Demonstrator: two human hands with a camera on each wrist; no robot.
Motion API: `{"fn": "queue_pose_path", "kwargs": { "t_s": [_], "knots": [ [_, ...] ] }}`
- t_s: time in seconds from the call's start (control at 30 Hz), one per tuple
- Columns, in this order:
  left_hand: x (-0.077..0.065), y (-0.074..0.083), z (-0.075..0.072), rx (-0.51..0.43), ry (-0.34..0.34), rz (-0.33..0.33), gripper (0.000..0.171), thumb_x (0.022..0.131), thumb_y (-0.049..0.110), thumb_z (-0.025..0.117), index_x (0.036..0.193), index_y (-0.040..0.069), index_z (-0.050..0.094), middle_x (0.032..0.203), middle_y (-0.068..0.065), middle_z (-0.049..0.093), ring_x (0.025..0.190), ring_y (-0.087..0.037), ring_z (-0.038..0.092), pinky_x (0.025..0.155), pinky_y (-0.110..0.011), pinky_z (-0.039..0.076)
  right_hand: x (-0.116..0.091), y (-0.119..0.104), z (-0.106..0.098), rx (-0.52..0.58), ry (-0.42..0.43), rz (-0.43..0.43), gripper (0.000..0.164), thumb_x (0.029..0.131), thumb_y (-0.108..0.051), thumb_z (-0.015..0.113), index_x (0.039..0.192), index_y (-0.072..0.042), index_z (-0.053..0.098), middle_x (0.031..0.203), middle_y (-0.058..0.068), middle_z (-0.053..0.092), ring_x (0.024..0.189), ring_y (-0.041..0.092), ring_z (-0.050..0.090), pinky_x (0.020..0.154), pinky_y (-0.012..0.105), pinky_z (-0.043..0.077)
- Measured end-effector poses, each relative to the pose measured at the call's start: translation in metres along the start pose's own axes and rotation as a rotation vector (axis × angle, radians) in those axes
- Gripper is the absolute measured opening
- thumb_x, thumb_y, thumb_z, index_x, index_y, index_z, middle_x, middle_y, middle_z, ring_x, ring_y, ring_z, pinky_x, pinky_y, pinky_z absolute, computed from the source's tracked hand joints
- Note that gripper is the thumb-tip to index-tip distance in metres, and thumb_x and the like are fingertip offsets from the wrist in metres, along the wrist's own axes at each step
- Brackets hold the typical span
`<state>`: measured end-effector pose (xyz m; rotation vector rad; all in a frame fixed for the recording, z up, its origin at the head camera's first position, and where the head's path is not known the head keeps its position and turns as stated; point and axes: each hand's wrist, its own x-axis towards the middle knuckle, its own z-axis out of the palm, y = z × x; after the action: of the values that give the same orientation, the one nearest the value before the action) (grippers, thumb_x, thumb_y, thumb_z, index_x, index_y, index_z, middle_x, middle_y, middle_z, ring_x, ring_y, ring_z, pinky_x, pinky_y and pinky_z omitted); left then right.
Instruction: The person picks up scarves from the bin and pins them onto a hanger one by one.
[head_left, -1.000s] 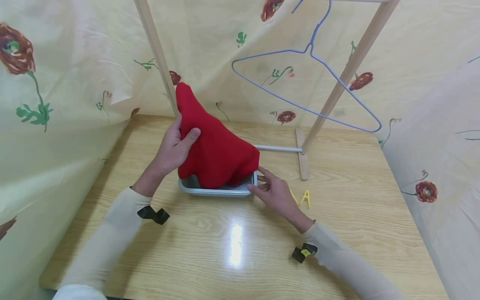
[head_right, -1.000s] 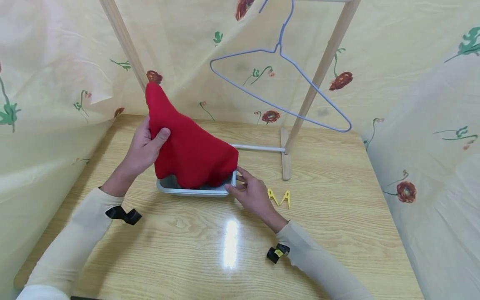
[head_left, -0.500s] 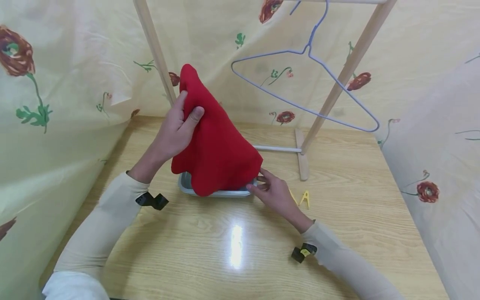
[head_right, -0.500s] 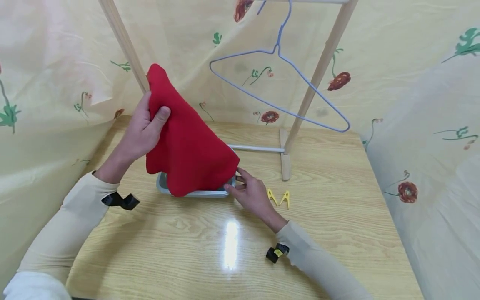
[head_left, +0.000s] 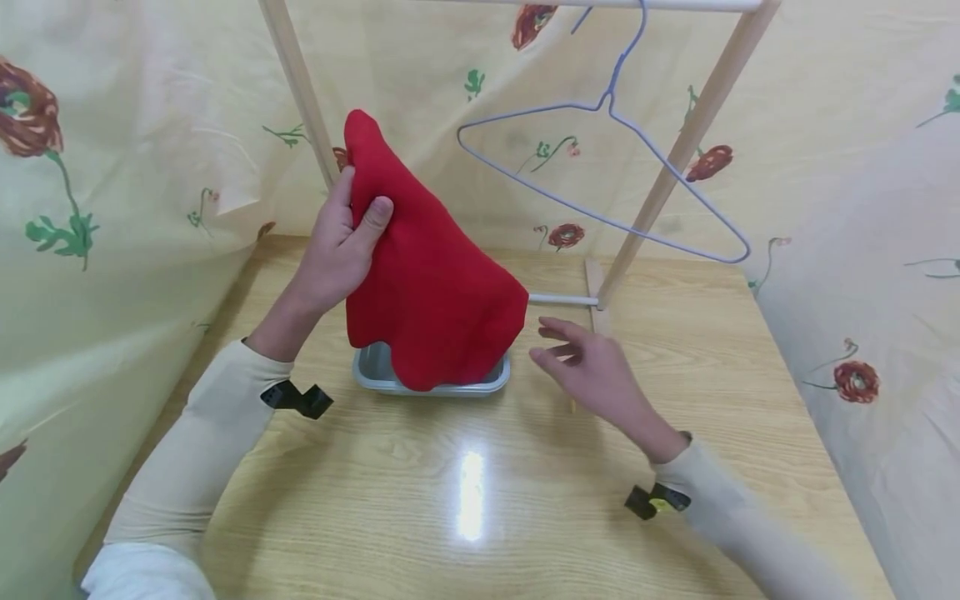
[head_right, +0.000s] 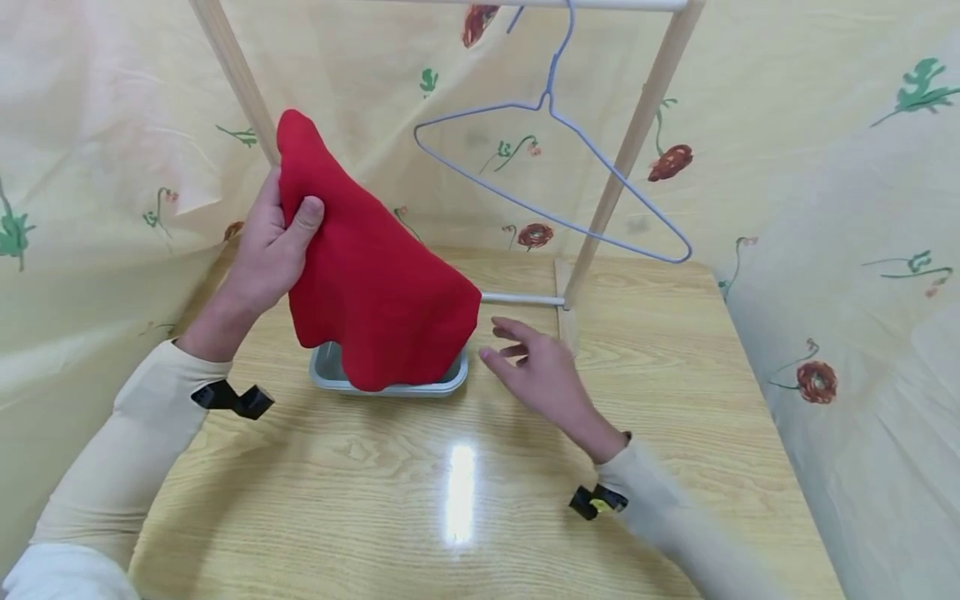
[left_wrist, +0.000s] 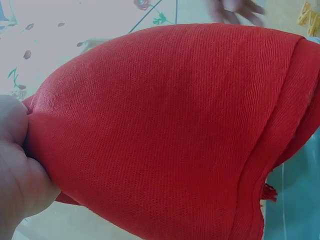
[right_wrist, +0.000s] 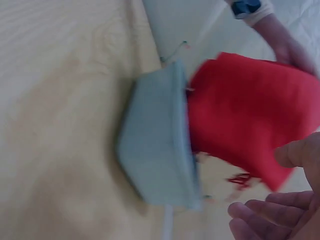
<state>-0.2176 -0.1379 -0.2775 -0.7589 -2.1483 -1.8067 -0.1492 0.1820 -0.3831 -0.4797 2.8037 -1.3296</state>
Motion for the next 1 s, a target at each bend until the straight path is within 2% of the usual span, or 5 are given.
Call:
{"fn": "queue_pose_path", "kwargs": {
  "t_s": [0.2,0.37,0.57,0.83,1.0],
  "knots": [
    [-0.004,-0.004,-0.001,-0.022,0.004,-0.021,0.026,0.099,0.013,0.050,0.123,0.010,0.041,0.108,-0.009,0.054,0.096,-0.023,0.058,0.078,-0.029,0.050,0.000,-0.029,-0.050,-0.086,0.041,-0.073,0.050,0.087,-0.039,0.069,0.131,-0.016,0.058,0.122,0.002,0.065,0.089,0.014,0.069,0.068,0.026,0.056],
    [-0.006,-0.008,-0.001,-0.057,0.017,-0.038,0.027,0.099,0.014,0.050,0.124,0.011,0.041,0.110,-0.010,0.054,0.098,-0.025,0.058,0.080,-0.030,0.050,0.010,-0.052,-0.090,-0.128,0.108,-0.070,0.046,0.086,-0.041,0.070,0.127,-0.022,0.062,0.119,-0.002,0.066,0.086,0.013,0.069,0.066,0.019,0.054],
    [-0.007,-0.011,0.000,-0.065,0.017,-0.050,0.030,0.099,0.016,0.051,0.126,0.011,0.041,0.111,-0.010,0.054,0.099,-0.025,0.058,0.081,-0.030,0.050,0.028,-0.076,-0.137,-0.091,0.220,-0.063,0.040,0.085,-0.031,0.073,0.123,-0.020,0.065,0.119,0.000,0.067,0.083,-0.001,0.067,0.067,0.013,0.052],
    [-0.009,-0.018,0.000,-0.047,0.009,-0.044,0.029,0.099,0.016,0.049,0.127,0.011,0.040,0.108,-0.009,0.055,0.096,-0.023,0.059,0.079,-0.029,0.051,0.055,-0.079,-0.186,-0.022,0.347,-0.032,0.037,0.084,-0.030,0.074,0.117,-0.015,0.069,0.097,-0.016,0.071,0.083,0.001,0.065,0.066,0.011,0.045],
    [-0.010,-0.022,0.001,-0.043,0.014,-0.035,0.028,0.100,0.016,0.048,0.126,0.010,0.041,0.106,-0.009,0.055,0.094,-0.023,0.060,0.078,-0.029,0.050,0.071,-0.068,-0.198,0.076,0.316,0.002,0.039,0.084,-0.026,0.074,0.118,-0.009,0.068,0.095,-0.013,0.071,0.084,0.001,0.066,0.073,0.009,0.045]
  ]
}}
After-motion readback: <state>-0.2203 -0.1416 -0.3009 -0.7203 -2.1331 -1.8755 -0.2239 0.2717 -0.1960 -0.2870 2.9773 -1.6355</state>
